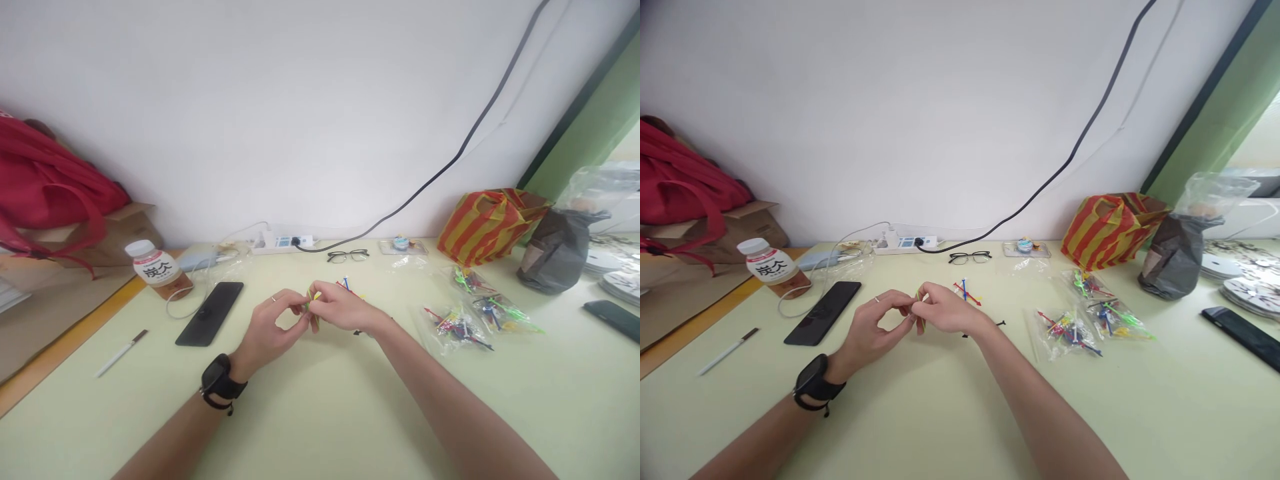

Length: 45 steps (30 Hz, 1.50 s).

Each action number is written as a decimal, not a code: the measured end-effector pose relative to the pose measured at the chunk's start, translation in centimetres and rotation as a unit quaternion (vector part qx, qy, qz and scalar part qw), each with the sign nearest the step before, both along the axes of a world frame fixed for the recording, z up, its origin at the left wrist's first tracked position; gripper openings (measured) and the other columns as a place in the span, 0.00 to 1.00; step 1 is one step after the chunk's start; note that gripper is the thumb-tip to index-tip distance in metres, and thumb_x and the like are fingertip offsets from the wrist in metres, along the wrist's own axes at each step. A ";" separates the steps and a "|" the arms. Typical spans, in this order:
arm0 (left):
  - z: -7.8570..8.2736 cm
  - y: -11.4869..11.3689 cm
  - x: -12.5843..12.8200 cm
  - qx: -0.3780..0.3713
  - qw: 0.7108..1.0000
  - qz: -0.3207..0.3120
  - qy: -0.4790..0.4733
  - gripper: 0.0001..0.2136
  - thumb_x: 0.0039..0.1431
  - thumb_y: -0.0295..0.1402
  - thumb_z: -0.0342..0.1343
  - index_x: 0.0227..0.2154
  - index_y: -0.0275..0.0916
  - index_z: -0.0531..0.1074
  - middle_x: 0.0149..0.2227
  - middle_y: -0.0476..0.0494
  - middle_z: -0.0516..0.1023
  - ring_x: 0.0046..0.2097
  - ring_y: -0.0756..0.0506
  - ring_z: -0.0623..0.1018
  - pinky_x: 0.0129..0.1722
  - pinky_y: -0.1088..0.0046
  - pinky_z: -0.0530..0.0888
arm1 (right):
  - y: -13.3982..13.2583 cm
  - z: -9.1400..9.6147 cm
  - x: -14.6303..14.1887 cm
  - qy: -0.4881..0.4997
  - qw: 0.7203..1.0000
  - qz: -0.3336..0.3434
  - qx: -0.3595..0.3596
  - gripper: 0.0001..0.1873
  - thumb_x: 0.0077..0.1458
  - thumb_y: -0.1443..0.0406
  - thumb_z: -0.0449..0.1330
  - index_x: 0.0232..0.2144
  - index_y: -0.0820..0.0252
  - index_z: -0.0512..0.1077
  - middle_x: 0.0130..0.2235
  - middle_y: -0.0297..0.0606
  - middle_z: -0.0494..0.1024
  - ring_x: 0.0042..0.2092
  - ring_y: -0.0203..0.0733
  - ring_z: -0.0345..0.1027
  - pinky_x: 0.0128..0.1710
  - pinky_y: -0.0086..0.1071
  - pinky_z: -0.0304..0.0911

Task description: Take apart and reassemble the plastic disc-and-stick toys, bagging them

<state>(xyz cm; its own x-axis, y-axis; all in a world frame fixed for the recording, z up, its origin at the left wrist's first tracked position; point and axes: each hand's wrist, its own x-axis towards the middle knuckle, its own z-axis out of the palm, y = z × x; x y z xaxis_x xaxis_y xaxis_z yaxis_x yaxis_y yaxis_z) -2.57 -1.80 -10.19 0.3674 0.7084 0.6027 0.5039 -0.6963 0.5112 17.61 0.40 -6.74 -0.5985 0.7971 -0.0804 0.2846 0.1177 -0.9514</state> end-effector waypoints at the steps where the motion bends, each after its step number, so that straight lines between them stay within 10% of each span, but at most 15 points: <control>1: 0.0 -0.1 0.0 -0.002 1.000 -0.002 0.003 0.03 0.64 0.29 0.58 0.39 0.41 0.75 0.35 0.47 0.79 0.36 0.48 0.77 0.39 0.70 0.75 | -0.1 0.0 0.1 -0.009 1.000 0.010 0.002 0.03 0.59 0.67 0.53 0.34 0.54 0.61 0.26 0.28 0.77 0.32 0.36 0.68 0.28 0.26 0.55; 9: -0.4 -0.3 -0.1 -0.024 0.998 -0.036 0.054 0.05 0.58 0.25 0.56 0.31 0.42 0.68 0.30 0.51 0.74 0.34 0.49 0.73 0.37 0.72 0.72 | 0.1 -1.0 -0.2 -0.056 0.997 0.048 0.008 0.03 0.60 0.64 0.53 0.34 0.55 0.61 0.27 0.28 0.76 0.32 0.37 0.72 0.28 0.27 0.58; 16: -0.1 -0.7 -0.3 -0.076 0.991 -0.057 0.093 0.06 0.59 0.28 0.56 0.29 0.42 0.65 0.32 0.50 0.76 0.34 0.48 0.75 0.38 0.71 0.73 | 1.5 -1.4 1.4 -0.125 0.982 -0.111 0.087 0.04 0.62 0.65 0.51 0.34 0.55 0.65 0.26 0.28 0.71 0.26 0.36 0.66 0.28 0.28 0.56; 26: -0.4 0.5 -1.5 -0.077 0.980 -0.088 0.160 0.03 0.62 0.33 0.59 0.33 0.46 0.78 0.38 0.44 0.83 0.42 0.42 0.81 0.44 0.63 0.78 | 3.5 -0.8 5.5 -0.236 0.942 -0.167 0.169 0.05 0.60 0.65 0.61 0.39 0.57 0.74 0.35 0.37 0.80 0.34 0.40 0.70 0.32 0.30 0.57; 36: -0.5 1.3 -2.6 -0.043 0.988 -0.038 0.146 0.05 0.64 0.36 0.61 0.33 0.46 0.80 0.41 0.45 0.82 0.44 0.44 0.82 0.47 0.65 0.78 | 2.1 0.9 9.3 -0.337 0.941 0.030 0.024 0.15 0.34 0.65 0.76 0.28 0.55 0.78 0.31 0.34 0.80 0.29 0.41 0.70 0.25 0.30 0.56; 45: -0.4 0.9 -2.0 -0.021 0.996 -0.012 0.083 0.06 0.66 0.37 0.61 0.43 0.45 0.78 0.42 0.44 0.82 0.41 0.45 0.79 0.42 0.68 0.77 | 1.9 1.1 6.1 -0.224 0.973 0.058 0.017 0.07 0.43 0.72 0.63 0.27 0.57 0.73 0.25 0.33 0.80 0.27 0.41 0.73 0.26 0.29 0.60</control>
